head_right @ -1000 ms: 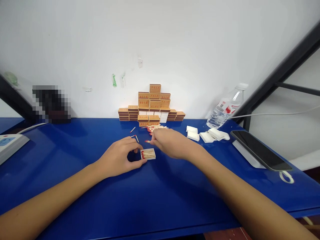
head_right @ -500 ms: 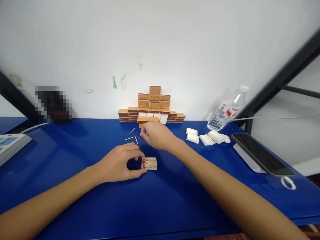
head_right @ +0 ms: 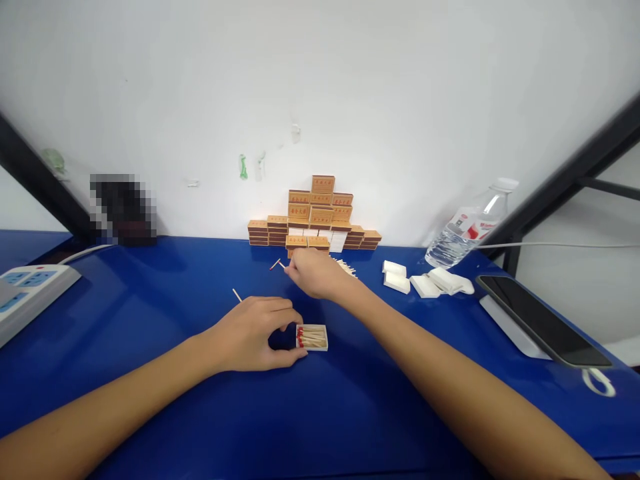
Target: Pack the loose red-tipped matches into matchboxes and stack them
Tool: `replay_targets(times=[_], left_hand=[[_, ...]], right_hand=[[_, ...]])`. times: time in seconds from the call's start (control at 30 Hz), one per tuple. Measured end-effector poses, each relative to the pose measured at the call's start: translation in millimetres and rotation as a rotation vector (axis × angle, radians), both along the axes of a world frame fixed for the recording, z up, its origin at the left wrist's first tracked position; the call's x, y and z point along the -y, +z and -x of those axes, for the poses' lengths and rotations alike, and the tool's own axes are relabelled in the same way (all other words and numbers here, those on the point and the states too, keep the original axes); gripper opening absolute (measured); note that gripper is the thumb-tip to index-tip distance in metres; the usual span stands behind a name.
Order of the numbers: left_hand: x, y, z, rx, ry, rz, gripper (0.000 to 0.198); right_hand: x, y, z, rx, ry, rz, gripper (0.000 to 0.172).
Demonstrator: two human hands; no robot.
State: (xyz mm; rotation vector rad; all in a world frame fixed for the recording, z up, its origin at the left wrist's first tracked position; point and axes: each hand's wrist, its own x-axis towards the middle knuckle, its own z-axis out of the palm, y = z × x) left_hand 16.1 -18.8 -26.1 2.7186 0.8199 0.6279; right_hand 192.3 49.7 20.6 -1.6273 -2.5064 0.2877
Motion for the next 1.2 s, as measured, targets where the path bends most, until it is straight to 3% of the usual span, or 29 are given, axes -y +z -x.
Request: replay_targets(times=[0.13, 0.27, 0.43, 0.7, 1.0, 1.2], left_hand=[[0.8, 0.7, -0.2, -0.018, -0.004, -0.018, 0.029], [1.8, 1.5, 0.0, -0.041, -0.010, -0.041, 0.030], [3.0, 0.9, -0.6, -0.051, -0.018, -0.060, 0.030], [1.4, -1.4, -1.3, -0.058, -0.019, -0.082, 0.032], [0.8, -1.3, -0.2, -0.055, -0.022, -0.065, 0.034], [-0.2, -0.9, 0.7, -0.039, 0.016, -0.054, 0.032]], right_hand=[[-10.1, -2.6, 10.9, -0.177, 0.134, -0.091, 0.015], [-26.2, -5.6, 20.7, -0.030, 0.265, -0.113, 0.014], [-37.2, -3.1, 19.3, 0.159, 0.261, -0.165, 0.023], [-25.0, -11.4, 33.4, 0.453, 0.240, -0.237, 0.030], [-24.0, -10.7, 33.2, 0.524, 0.242, -0.226, 0.038], [-10.7, -5.8, 18.3, 0.486, 0.215, -0.138, 0.027]])
